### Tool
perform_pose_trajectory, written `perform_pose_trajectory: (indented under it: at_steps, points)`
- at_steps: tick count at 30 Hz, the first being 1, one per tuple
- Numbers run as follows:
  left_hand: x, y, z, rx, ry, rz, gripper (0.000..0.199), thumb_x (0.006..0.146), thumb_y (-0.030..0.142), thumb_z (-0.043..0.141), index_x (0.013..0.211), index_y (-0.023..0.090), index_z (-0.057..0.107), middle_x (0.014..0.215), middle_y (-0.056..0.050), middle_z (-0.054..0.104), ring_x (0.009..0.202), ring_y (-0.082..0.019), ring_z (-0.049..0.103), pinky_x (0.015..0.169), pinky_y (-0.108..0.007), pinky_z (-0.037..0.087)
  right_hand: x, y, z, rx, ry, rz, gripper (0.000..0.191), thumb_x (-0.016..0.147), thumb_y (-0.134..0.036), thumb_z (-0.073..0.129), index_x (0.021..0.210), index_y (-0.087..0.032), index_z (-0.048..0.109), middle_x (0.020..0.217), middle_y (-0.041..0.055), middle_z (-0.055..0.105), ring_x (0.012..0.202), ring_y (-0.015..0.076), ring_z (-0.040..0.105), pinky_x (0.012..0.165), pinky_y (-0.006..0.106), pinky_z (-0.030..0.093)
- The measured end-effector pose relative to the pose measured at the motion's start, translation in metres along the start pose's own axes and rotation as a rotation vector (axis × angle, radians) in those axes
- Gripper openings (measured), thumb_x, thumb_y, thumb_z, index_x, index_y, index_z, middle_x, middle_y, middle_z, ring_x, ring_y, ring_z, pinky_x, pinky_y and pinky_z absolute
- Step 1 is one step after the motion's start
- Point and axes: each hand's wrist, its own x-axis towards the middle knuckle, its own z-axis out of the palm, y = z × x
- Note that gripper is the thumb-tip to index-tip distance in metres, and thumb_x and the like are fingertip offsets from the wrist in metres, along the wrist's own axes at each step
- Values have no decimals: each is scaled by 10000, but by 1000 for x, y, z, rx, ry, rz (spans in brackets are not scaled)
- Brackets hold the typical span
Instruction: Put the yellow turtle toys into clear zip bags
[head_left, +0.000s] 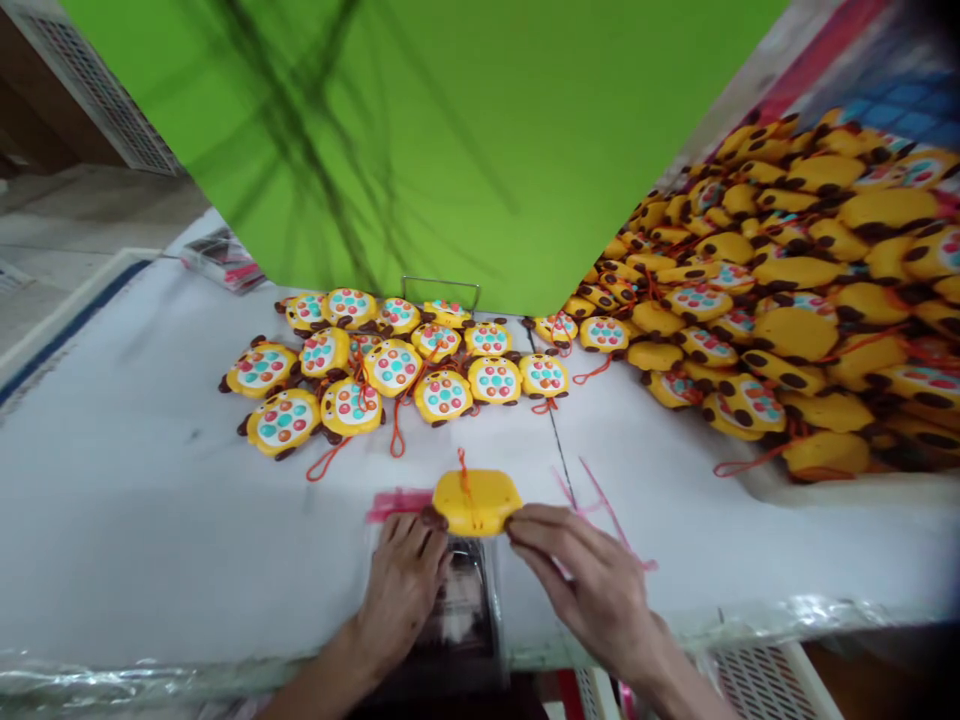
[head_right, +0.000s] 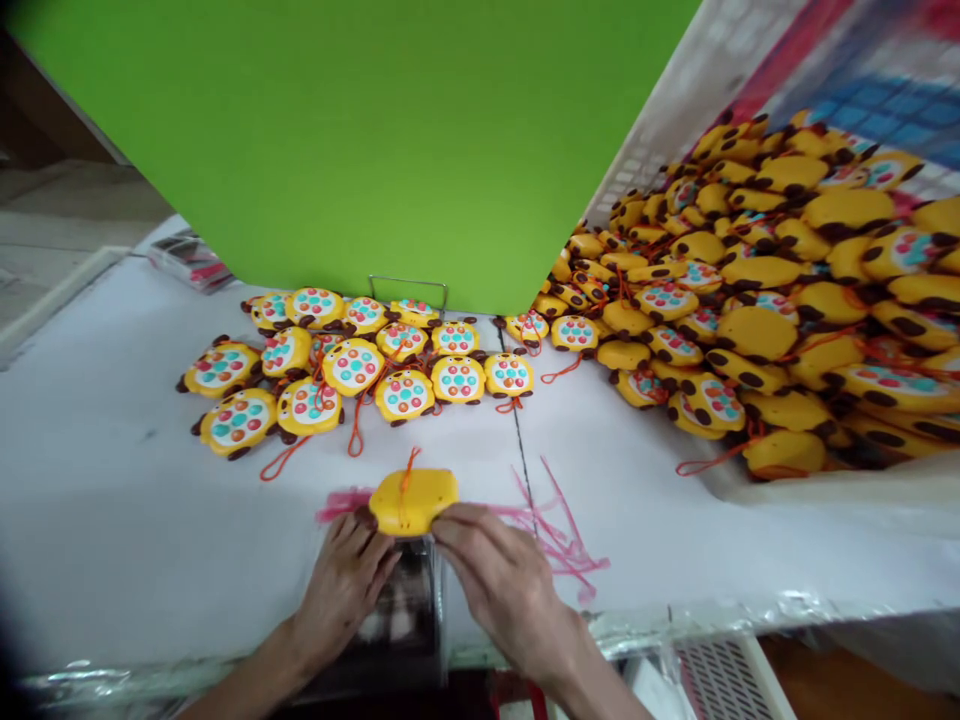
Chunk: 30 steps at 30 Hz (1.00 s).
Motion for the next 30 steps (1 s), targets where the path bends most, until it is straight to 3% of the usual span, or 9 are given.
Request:
perform_pose_trajectory:
  at_steps: [3, 7, 10, 12, 15, 19, 22, 27, 30]
  points:
    - [-5, -6, -3, -202, 18, -34, 115, 793, 139, 481, 847, 162, 579, 810, -70, 592, 773, -217, 534, 683, -371, 453, -21, -11, 5, -2, -64, -67, 306, 879, -57, 412, 1108, -188, 567, 1004, 75, 665, 900, 126, 647, 769, 195, 536]
    - [-8, -8, -18, -368, -94, -117, 243, 704, 98, 496, 930, 175, 542, 829, -55, 602, 748, -199, 556, 653, -329, 472, -46, -16, 3, -29, -111, -53, 345, 891, -103, 389, 1183, -220, 531, 1041, 84, 666, 927, 159, 648, 771, 231, 552]
    - [-5, -5, -30, -502, -177, -316, 366, 670, 91, 511, 1025, 178, 493, 864, -54, 623, 780, -203, 587, 671, -329, 491, -62, -17, 2, -35, -166, -28, 360, 896, -149, 410, 1232, -237, 506, 1080, 80, 657, 979, 182, 633, 809, 246, 548]
    - [-4, -4, -34, -597, -213, -458, 326, 706, 128, 518, 1025, 184, 487, 909, -63, 641, 825, -202, 609, 706, -330, 502, -71, -17, 3, -24, -222, -8, 382, 897, -144, 415, 1258, -250, 483, 1103, 69, 650, 994, 178, 627, 833, 234, 537]
    - [-6, -6, -32, -647, -187, -543, 296, 755, 188, 523, 1050, 182, 500, 984, -83, 648, 892, -205, 618, 766, -343, 506, -78, -17, 6, -7, -293, 15, 396, 899, -164, 433, 1281, -266, 455, 1136, 61, 634, 998, 170, 625, 846, 222, 529]
    - [-13, -14, -27, -555, -126, -296, 443, 770, 141, 499, 1208, 201, 479, 1020, -80, 637, 929, -205, 591, 811, -361, 490, -78, -17, 13, 42, -270, 60, 362, 912, -188, 402, 1254, -290, 463, 1103, 48, 637, 968, 164, 636, 799, 216, 549]
    - [-15, -17, -24, -443, -120, -110, 431, 744, 90, 518, 1166, 174, 533, 936, -78, 632, 846, -206, 572, 744, -348, 496, -66, -16, 17, 66, -249, 143, 325, 925, -186, 368, 1218, -271, 480, 1078, 64, 631, 956, 169, 639, 789, 227, 550]
    - [-12, -16, -21, -334, -88, -94, 349, 806, 77, 443, 1129, 152, 552, 855, -70, 602, 792, -190, 547, 712, -324, 490, -38, -13, 9, 130, -349, 299, 240, 939, -229, 372, 1145, -255, 493, 982, 60, 626, 765, 147, 660, 689, 225, 547]
    - [-12, -12, -22, -326, -61, -91, 337, 853, 106, 396, 1153, 170, 537, 875, -65, 617, 819, -183, 557, 746, -318, 483, -30, -11, 1, 155, -338, 376, 161, 931, -245, 397, 1018, -256, 532, 873, 30, 632, 691, 139, 639, 647, 228, 526]
